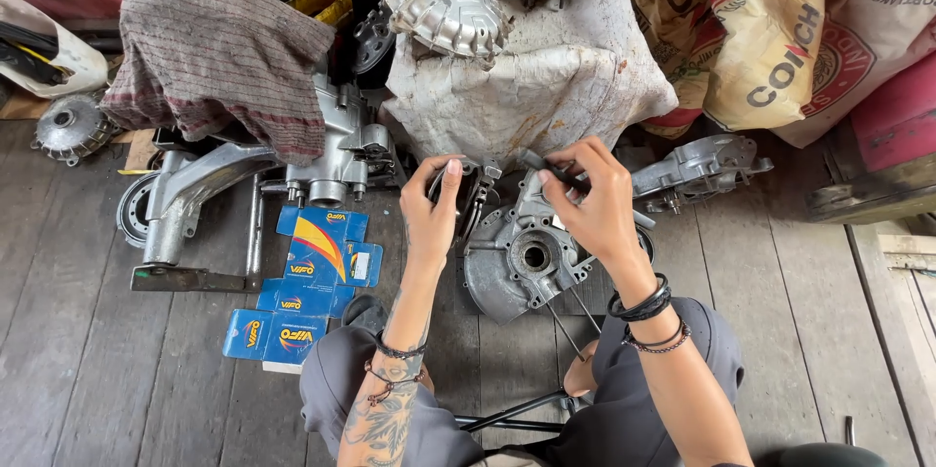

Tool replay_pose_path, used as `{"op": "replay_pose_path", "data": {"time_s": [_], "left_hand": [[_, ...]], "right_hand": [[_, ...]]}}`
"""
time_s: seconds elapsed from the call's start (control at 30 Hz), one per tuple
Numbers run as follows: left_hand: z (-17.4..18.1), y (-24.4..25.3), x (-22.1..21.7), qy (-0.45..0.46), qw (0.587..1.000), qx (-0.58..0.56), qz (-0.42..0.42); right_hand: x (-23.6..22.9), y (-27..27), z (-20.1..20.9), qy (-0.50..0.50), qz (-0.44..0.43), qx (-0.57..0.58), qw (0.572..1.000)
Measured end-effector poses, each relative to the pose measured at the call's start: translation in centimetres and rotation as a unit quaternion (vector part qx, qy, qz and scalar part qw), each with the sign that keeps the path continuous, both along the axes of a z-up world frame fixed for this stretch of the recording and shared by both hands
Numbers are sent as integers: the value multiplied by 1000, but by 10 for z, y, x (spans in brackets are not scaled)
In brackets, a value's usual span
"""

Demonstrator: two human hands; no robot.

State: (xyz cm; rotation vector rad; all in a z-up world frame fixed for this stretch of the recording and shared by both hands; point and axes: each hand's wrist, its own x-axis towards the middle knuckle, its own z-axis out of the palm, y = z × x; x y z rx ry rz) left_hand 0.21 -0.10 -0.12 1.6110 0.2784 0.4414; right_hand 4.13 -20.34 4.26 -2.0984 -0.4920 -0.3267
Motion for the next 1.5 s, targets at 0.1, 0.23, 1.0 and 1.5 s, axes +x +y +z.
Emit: {"op": "replay_pose_path", "data": {"time_s": [0.1, 0.23, 1.0, 1.5], "left_hand": [[4, -3, -3, 5, 999, -30, -16], [11, -6, -4, -13, 998, -46, -45], [24, -2, -11, -40, 989, -44, -138], [39, 2, -16, -93, 970, 41, -222]], "right_hand": [[1, -2, 1, 26, 24, 46, 998], [3, -4, 1, 66, 85, 100, 989], [16, -20, 9, -23, 148, -8, 989], [10, -23, 10, -53, 178, -36, 982]]}}
